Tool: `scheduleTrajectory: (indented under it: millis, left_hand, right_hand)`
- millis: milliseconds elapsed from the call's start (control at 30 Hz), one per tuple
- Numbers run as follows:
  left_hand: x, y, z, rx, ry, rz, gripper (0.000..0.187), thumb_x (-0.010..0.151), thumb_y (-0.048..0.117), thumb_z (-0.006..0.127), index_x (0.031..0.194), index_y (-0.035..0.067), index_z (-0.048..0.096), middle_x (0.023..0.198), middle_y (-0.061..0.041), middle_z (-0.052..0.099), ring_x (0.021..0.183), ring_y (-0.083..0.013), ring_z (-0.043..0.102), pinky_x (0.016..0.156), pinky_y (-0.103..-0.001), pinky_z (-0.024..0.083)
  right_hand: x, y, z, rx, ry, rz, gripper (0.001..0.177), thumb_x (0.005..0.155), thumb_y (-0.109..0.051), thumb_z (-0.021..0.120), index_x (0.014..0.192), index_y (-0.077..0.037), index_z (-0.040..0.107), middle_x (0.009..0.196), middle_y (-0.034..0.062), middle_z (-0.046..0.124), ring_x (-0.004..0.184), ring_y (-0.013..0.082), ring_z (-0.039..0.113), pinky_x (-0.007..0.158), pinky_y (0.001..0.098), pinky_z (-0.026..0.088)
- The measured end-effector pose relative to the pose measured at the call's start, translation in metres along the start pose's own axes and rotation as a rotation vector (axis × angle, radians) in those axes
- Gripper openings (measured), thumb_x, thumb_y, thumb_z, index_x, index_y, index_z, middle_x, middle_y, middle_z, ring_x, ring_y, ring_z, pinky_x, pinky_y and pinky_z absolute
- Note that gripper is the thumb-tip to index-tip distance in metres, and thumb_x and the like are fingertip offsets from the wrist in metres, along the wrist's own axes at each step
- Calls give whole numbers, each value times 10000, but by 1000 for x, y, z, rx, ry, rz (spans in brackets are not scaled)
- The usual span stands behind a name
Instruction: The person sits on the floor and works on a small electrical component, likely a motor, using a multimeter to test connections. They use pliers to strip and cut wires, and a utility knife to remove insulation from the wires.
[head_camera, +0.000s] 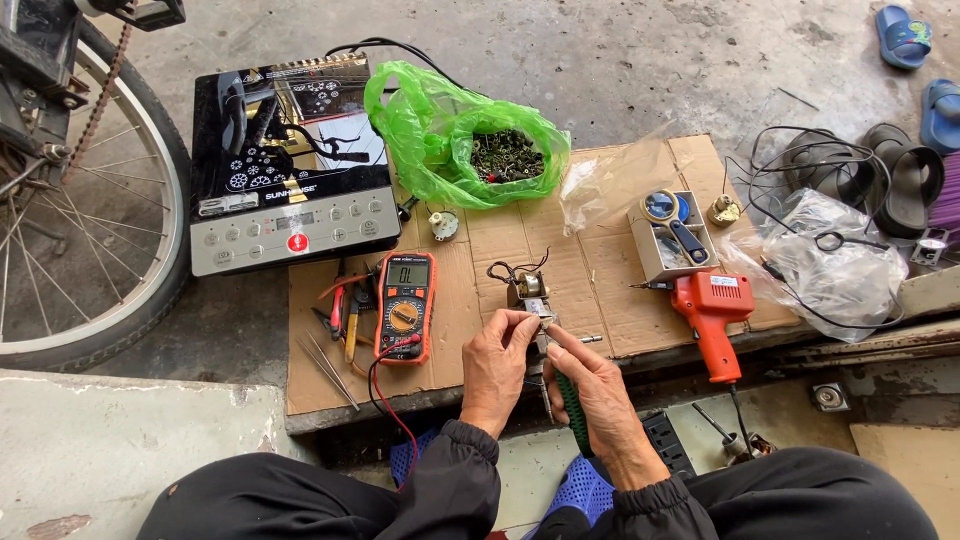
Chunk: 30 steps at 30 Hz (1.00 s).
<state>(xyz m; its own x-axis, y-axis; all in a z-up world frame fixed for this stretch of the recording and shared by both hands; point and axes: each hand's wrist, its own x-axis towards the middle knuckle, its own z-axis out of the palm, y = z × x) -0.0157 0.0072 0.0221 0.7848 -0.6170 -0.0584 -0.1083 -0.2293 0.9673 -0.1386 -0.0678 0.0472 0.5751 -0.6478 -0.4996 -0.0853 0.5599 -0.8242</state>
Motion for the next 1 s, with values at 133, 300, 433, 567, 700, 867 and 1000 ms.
scheduleTrajectory:
  millis: [133,300,433,567,700,867,1000]
  left_hand:
    - [-7,-12,4,55,61,166,134,1066,286,732,1053,159,775,925,31,835,795,-113,743,709,-324,599]
    - [-14,-15,5,76,93,344,92,1073,225,735,1062,136,755,936,18,826,799,-135,762,711,-322,606]
    - [-18,-20,8,124,104,406,76,1082,212,724,1088,138,738,936,6,812,783,-156,758,691,-328,593]
    - [-21,-23,9,132,122,427,59,1076,196,736,1069,138,728,922,13,796,763,-139,732,676,-314,585]
    - [-22,-18,5,7,85,240,80,1077,217,725,1096,149,763,962,48,818,829,-67,702,720,-281,588]
    - [-21,-21,7,40,50,278,76,1079,227,724,1085,159,758,932,37,807,801,-107,721,710,-312,579]
    - [-22,-19,8,49,25,307,75,1086,226,717,1079,159,750,897,38,782,767,-107,686,684,-320,560]
  right_hand:
    - [-1,-4,3,43,20,36,587,984,-164,735,1556,-35,696,787,125,665,470,161,509,360,285,353]
    - [-1,-9,5,86,88,94,539,972,-137,755,1499,-28,742,749,147,663,470,174,511,354,283,341]
    - [-5,-15,6,133,128,154,556,958,-126,772,1498,-2,727,782,174,679,491,184,527,364,278,354]
    - [-3,-16,1,203,63,234,560,976,-137,740,1522,-18,696,834,167,673,512,164,521,373,257,386]
    - [7,-8,-15,233,-100,242,503,1028,-168,678,1514,-40,674,869,179,682,523,159,535,370,228,359]
    - [-8,-25,-13,128,-96,268,604,1039,-211,656,1634,-139,586,832,122,623,510,149,528,349,232,348]
    - [-13,-29,-15,109,-94,256,609,1039,-200,644,1644,-145,600,824,127,629,498,147,527,337,230,354]
